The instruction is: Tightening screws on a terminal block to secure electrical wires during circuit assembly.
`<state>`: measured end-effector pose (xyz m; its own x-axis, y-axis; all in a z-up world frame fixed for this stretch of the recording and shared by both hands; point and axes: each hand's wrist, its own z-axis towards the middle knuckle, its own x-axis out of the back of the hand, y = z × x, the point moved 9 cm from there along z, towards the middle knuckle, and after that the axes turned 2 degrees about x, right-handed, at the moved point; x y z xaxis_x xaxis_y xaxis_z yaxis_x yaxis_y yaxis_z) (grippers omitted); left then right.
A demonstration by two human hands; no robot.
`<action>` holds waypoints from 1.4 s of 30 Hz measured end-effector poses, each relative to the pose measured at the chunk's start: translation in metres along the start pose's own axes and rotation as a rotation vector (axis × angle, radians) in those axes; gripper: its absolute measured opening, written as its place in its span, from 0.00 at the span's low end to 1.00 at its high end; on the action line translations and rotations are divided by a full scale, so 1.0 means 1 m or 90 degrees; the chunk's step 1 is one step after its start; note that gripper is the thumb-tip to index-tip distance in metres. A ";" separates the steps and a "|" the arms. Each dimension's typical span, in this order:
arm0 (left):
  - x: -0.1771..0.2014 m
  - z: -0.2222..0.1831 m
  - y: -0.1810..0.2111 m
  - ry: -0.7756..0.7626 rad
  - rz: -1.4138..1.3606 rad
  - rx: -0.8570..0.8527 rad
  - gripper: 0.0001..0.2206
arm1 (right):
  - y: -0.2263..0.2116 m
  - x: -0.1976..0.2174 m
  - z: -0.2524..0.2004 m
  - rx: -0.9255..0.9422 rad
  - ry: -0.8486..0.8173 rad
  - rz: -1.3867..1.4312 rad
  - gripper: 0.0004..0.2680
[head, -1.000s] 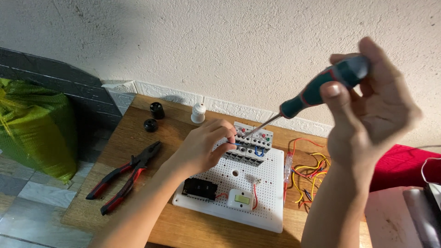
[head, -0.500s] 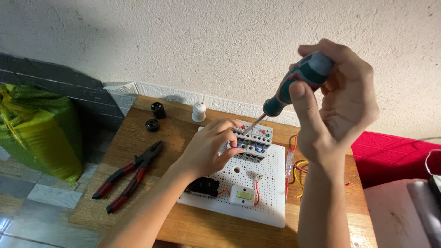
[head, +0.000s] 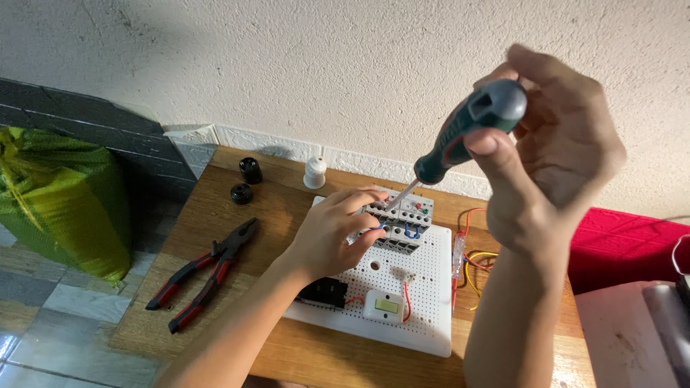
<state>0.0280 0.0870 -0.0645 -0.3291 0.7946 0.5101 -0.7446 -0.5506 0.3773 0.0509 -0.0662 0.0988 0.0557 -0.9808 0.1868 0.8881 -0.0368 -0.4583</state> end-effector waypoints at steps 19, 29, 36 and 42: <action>-0.001 -0.003 0.000 0.019 -0.001 0.017 0.07 | 0.002 0.004 -0.003 0.016 -0.046 0.014 0.16; -0.001 -0.003 -0.001 0.017 0.011 0.026 0.07 | -0.002 -0.005 -0.002 0.010 -0.089 0.082 0.16; -0.002 -0.004 -0.001 0.024 0.017 0.024 0.07 | 0.000 0.001 -0.001 0.027 -0.020 -0.024 0.22; 0.001 -0.003 0.002 0.031 0.018 0.011 0.06 | 0.001 0.003 -0.002 0.023 -0.011 0.002 0.18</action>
